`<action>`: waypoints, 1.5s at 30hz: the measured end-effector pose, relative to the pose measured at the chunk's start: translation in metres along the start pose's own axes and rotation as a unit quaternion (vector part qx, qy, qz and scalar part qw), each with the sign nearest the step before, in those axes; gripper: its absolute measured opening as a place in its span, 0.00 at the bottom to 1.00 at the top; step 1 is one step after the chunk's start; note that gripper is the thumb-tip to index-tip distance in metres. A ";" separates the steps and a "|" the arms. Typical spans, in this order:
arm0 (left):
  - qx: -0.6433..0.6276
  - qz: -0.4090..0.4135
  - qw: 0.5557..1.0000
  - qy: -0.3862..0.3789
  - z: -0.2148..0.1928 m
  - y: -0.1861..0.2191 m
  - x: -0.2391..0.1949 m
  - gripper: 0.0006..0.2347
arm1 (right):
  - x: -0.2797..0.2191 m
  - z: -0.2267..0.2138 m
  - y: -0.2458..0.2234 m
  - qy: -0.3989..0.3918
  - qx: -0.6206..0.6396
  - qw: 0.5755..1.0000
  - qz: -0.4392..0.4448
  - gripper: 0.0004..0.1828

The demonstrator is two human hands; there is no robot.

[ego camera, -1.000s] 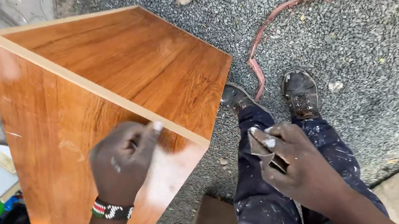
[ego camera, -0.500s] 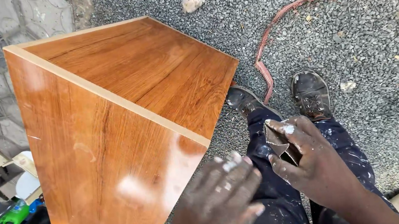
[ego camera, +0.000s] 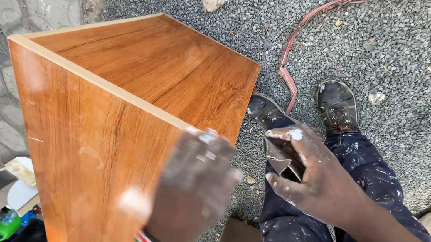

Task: The person sands the edges and corners of a wooden box using a sanding block. They hold the box steady with one hand while moving the sanding block along the seams and edges to smooth the surface.

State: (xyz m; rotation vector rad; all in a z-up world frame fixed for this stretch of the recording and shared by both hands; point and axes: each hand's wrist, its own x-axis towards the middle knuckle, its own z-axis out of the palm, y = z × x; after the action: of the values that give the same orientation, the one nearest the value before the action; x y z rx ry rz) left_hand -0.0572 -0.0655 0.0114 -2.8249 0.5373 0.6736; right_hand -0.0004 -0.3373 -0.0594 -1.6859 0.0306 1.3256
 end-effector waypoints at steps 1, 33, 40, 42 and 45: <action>-0.200 0.026 0.978 0.059 -0.015 0.014 0.001 0.05 | 0.003 0.004 0.003 0.013 -0.010 0.998 -0.067 0.41; -0.502 -0.468 0.668 -0.288 -0.014 -0.129 0.038 0.33 | 0.078 0.059 -0.069 0.004 -0.118 0.934 -0.337 0.23; -0.463 -0.437 0.705 -0.312 -0.003 -0.134 0.036 0.36 | 0.048 0.046 -0.041 0.022 -0.142 0.933 -0.330 0.26; -0.454 -0.434 0.712 -0.314 0.001 -0.137 0.034 0.36 | 0.066 0.058 -0.050 0.038 -0.144 0.933 -0.327 0.26; -0.537 -0.408 0.674 -0.300 -0.002 -0.140 0.035 0.31 | 0.088 0.070 -0.064 0.125 -0.083 0.883 -0.445 0.09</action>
State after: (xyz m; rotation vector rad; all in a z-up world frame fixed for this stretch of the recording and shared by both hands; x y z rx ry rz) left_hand 0.0273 0.0518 0.0108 -2.7489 -1.6412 1.9586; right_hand 0.0182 -0.2110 -0.0815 -1.6727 -0.6501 0.4194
